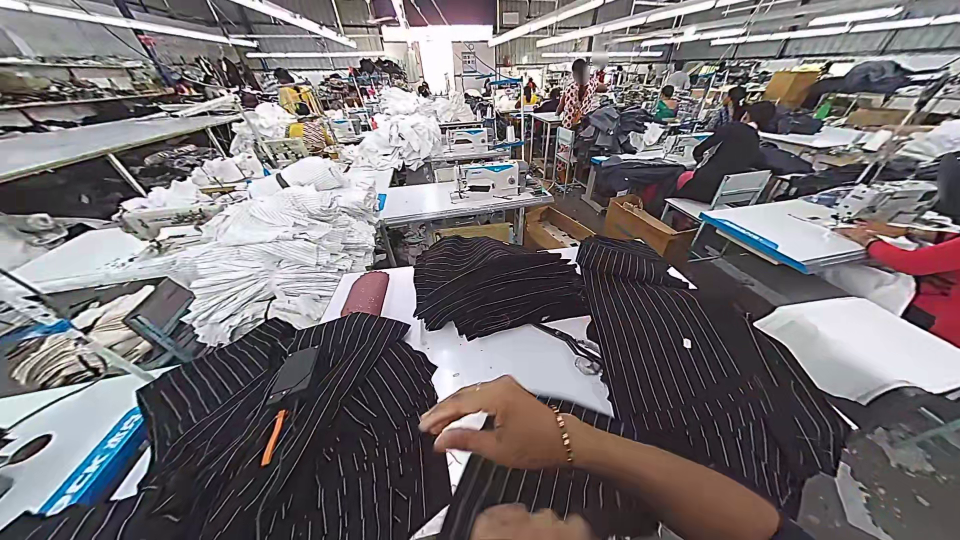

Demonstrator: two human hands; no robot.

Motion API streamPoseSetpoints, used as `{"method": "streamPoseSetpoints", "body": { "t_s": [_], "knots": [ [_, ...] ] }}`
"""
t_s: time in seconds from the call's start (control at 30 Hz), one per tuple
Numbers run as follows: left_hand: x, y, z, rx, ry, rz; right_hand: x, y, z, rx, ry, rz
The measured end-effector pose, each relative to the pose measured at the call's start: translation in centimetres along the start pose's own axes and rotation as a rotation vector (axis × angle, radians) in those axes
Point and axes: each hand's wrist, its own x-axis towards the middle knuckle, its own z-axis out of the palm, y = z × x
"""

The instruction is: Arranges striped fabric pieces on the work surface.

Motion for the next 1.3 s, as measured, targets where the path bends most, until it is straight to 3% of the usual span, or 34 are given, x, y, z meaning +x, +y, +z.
{"method": "streamPoseSetpoints", "body": {
  "t_s": [0.1,0.17,0.23,0.3,0.4,0.5,0.57,0.6,0.73,0.8,0.87,0.97,1.1,1.17,1.3],
  "knots": [
    [-1.3,-2.3,-2.8,0.191,0.145,-0.316,-1.5,-2.0,-2.3,0.235,-0.002,0.277],
    [-1.4,-2.9,-4.9,0.287,0.226,-0.449,-3.3,-1.3,-1.7,0.039,-0.053,0.333],
    [-1.4,-3.7,-7.5,0.310,0.342,-0.472,-5.7,1.7,-0.3,-0.223,-0.162,0.408],
    [-1.6,-5.2,-10.3,0.247,0.436,-0.408,-8.1,5.5,-0.5,-0.290,-0.254,0.569],
    [-2.3,-8.3,-12.8,0.152,0.429,-0.413,-9.2,8.5,-4.6,-0.266,-0.146,0.740],
    [-1.9,-12.3,-14.1,0.067,0.321,-0.674,-6.8,8.8,-9.5,-0.381,-0.046,0.835],
    [0.0,-16.5,-13.6,0.043,0.296,-0.845,-4.1,8.7,-12.0,-0.533,0.105,0.734],
    [1.5,-18.7,-13.2,-0.007,0.349,-0.849,-2.5,8.5,-13.1,-0.622,0.236,0.597],
    [9.1,-25.5,-13.4,-0.225,0.562,-0.455,4.8,8.2,-19.0,-0.861,0.796,-0.056],
    [12.1,-28.3,-13.1,-0.265,0.624,-0.316,6.9,8.7,-21.8,-0.884,0.881,-0.204],
    [13.7,-31.6,-12.1,-0.285,0.686,-0.280,7.9,11.3,-24.1,-0.938,0.889,-0.214],
    [12.4,-38.6,-9.3,-0.271,0.675,-0.338,7.4,18.6,-26.6,-1.040,0.866,0.004],
    [5.4,-45.2,-3.1,-0.111,0.561,-0.687,2.6,27.6,-26.6,-1.043,0.629,0.514],
    [1.6,-44.8,-0.4,0.009,0.513,-0.905,-0.9,29.5,-25.1,-1.014,0.561,0.684],
    [-5.3,-40.6,2.9,-0.014,0.502,-1.077,-8.8,27.6,-22.3,-1.002,0.733,0.802]
  ]
}}
